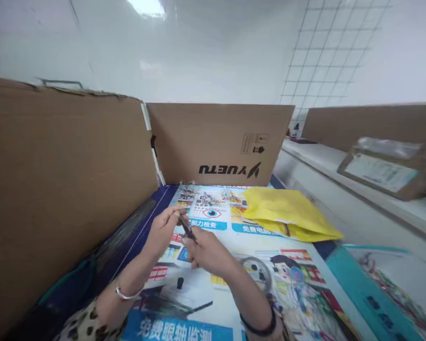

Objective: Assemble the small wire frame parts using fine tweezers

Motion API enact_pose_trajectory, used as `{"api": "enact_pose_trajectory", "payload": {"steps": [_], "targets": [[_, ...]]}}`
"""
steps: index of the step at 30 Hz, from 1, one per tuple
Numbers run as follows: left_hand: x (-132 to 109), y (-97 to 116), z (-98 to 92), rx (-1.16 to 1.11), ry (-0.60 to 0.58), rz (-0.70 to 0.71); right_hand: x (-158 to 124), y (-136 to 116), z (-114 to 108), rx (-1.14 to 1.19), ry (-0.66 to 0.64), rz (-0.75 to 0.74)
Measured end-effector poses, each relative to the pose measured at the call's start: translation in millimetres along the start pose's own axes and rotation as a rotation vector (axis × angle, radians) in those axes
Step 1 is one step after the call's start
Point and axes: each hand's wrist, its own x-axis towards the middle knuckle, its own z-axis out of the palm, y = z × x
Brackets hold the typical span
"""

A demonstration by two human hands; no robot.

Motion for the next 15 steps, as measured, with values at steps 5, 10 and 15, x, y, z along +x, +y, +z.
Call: {"api": "enact_pose_trajectory", "payload": {"steps": [5, 10, 15], "targets": [[6, 5, -4.1, -0.020, 0.001, -0.022, -11, -11, -11, -0.517, 0.405, -0.023], [5, 11, -6.9, -0.011, -0.058, -0.090, -5, -4, -16, -0.956, 0.802, -0.093], [1, 19, -7.9, 0.041, -0.102, -0.127, 2, 2, -11, -1.086, 0.865, -0.127]]}}
